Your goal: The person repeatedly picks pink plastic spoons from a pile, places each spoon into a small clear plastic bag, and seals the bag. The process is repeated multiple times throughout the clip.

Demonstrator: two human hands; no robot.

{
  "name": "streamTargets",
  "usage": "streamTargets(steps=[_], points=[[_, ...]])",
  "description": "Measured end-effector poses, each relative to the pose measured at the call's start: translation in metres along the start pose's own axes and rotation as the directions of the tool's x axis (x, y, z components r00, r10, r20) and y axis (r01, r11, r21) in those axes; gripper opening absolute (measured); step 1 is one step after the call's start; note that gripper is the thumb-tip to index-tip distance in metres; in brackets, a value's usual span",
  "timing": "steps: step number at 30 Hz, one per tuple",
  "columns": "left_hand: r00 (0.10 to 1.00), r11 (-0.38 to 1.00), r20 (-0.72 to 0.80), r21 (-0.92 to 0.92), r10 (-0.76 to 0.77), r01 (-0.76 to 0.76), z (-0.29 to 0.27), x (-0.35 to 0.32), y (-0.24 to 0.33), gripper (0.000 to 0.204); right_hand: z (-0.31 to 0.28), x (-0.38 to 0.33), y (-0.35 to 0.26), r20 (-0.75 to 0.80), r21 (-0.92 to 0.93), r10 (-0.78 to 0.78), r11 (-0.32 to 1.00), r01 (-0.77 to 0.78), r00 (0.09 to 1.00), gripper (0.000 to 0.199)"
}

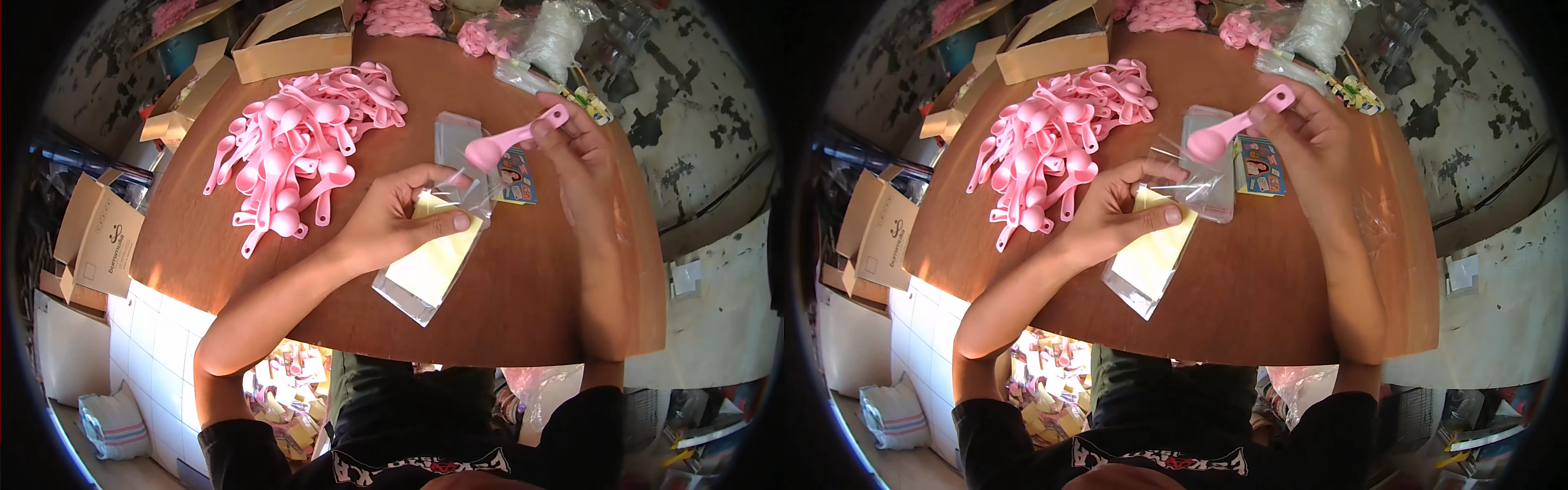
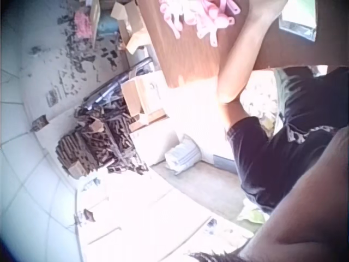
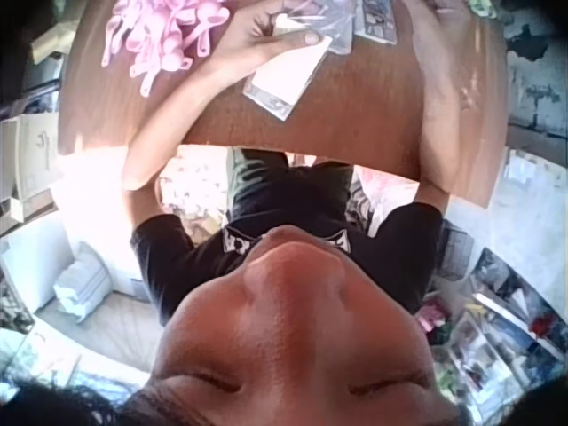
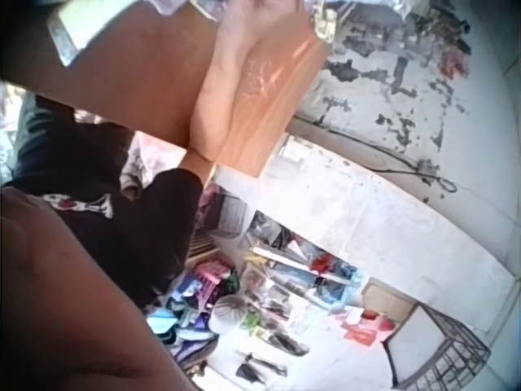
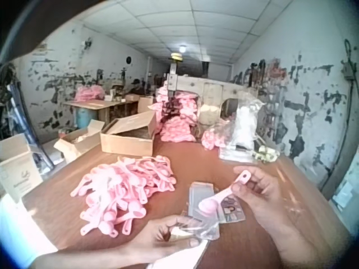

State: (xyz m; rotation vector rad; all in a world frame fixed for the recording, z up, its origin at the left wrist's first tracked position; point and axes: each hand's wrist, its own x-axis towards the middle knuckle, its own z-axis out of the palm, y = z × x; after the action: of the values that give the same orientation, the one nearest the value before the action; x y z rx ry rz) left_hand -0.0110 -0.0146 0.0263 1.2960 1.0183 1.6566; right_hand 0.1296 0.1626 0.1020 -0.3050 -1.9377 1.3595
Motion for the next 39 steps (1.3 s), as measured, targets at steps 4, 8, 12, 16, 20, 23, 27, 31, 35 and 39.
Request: streamTargets(steps=[4, 8, 12, 16, 20, 23, 27, 31, 35, 39], points=[[0.991, 0.992, -0.069, 0.050, -0.112, 0.116, -0.002, 0.001, 0.001, 0.036, 0.000, -0.004, -0.018, -0.134, 0.139, -0.241, 0.956, 0.259, 0.961, 0.034], [0.992, 0.973, -0.112, 0.216, -0.056, 0.079, -0.002, 0.001, -0.011, 0.037, 0.004, -0.012, -0.031, -0.157, 0.110, -0.281, 0.948, 0.299, 0.947, 0.039], [0.990, 0.978, -0.098, 0.170, -0.105, 0.121, 0.001, -0.001, -0.004, 0.038, 0.000, -0.015, -0.029, -0.109, 0.083, -0.189, 0.977, 0.199, 0.976, 0.038], [0.995, 0.965, -0.084, 0.260, 0.049, -0.025, 0.001, 0.000, -0.012, 0.039, -0.002, -0.018, -0.015, -0.064, 0.081, -0.160, 0.983, 0.165, 0.985, 0.038], [0.992, 0.964, -0.091, 0.261, 0.083, -0.057, 0.002, 0.000, -0.015, 0.041, 0.008, -0.023, -0.005, -0.013, 0.109, -0.175, 0.978, 0.175, 0.985, 0.037], [0.992, 0.954, -0.069, 0.287, 0.104, -0.080, 0.002, -0.001, -0.015, 0.042, 0.019, -0.030, 0.001, -0.030, 0.097, -0.202, 0.974, 0.204, 0.979, 0.038], [0.997, 0.931, -0.008, 0.358, 0.074, -0.066, 0.000, -0.002, -0.013, 0.047, 0.026, -0.035, 0.001, 0.044, -0.020, -0.166, 0.986, 0.167, 0.985, 0.038], [0.999, 0.933, -0.032, 0.359, -0.026, 0.036, 0.001, -0.003, -0.010, 0.047, 0.027, -0.035, 0.004, 0.167, -0.213, -0.322, 0.911, 0.353, 0.932, 0.020], [0.998, 0.953, -0.023, 0.300, 0.057, -0.048, 0.002, -0.005, -0.013, 0.046, 0.029, -0.037, 0.006, 0.324, -0.330, -0.362, 0.822, 0.463, 0.874, 0.009], [0.999, 0.843, 0.033, 0.536, 0.036, -0.048, 0.006, -0.009, 0.005, 0.048, 0.029, -0.038, 0.001, 0.297, -0.368, -0.385, 0.798, 0.477, 0.874, 0.012]])
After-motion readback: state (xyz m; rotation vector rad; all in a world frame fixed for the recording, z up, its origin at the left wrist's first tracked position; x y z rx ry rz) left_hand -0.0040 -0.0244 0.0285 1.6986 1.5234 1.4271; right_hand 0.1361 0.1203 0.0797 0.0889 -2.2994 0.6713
